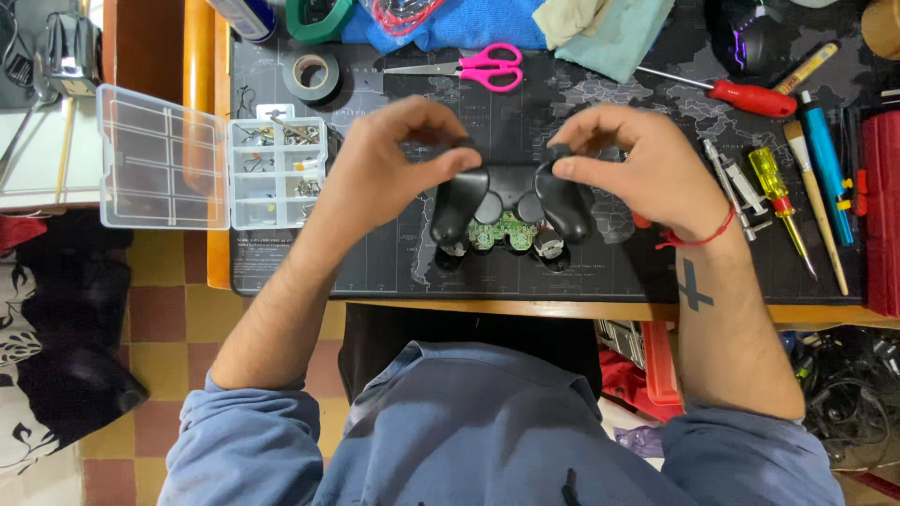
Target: The person assembles a disassembled game controller by hand. They attach the two halves of the controller shell to the circuit board, then use scissors to cut a black cable and insert it into the controller. Finally, they press the two halves together to complete the assembly.
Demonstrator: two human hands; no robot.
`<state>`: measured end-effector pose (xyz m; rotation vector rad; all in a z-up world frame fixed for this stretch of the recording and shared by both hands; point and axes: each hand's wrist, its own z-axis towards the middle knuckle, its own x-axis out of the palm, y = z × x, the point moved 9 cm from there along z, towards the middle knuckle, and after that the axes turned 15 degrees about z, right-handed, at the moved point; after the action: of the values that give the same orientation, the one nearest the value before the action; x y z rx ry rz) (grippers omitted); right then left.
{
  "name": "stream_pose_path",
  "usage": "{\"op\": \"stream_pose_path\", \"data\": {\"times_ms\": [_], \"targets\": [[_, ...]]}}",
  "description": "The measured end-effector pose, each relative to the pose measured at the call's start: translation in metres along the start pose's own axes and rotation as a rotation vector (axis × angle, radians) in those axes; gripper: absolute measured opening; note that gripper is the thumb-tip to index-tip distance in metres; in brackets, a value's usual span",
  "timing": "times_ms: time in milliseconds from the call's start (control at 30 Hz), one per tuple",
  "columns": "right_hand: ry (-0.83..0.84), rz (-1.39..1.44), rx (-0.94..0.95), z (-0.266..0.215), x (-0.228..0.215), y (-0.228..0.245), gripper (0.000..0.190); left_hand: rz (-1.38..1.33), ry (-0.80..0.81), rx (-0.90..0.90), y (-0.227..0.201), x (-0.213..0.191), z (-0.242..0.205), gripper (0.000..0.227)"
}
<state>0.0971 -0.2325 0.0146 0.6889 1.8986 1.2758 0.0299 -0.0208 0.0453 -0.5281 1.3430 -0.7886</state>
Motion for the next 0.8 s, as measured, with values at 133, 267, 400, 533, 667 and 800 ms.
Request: {"op": "stream_pose_path", "data": {"times_ms": [133, 267, 400, 533, 667, 800], "targets": [[0.067, 0.132, -0.079, -0.005, 0.012, -0.014, 0.021, -0.107, 0.094, -0.116, 0.03, 0.027, -0.011, 0.021], [0.117, 0.091, -0.027, 0.001, 0.019, -0.04, 0.024, -0.135, 0.218, -0.277, 0.05, 0.045, -0.02, 0.025], [0.105, 0.093, -0.018, 0.004, 0.019, -0.05, 0.022, -0.143, 0.27, -0.309, 0.058, 0.052, -0.023, 0.028], [0.103, 0.089, -0.022, 0.006, 0.021, -0.056, 0.023, -0.118, 0.289, -0.344, 0.069, 0.061, -0.024, 0.028], [0.107, 0.102, 0.005, 0.008, 0.022, -0.068, 0.024, -0.129, 0.294, -0.35, 0.081, 0.07, -0.025, 0.027], [0.105, 0.08, 0.022, 0.005, 0.023, -0.068, 0.025, -0.121, 0.302, -0.346, 0.085, 0.073, -0.025, 0.029]]}}
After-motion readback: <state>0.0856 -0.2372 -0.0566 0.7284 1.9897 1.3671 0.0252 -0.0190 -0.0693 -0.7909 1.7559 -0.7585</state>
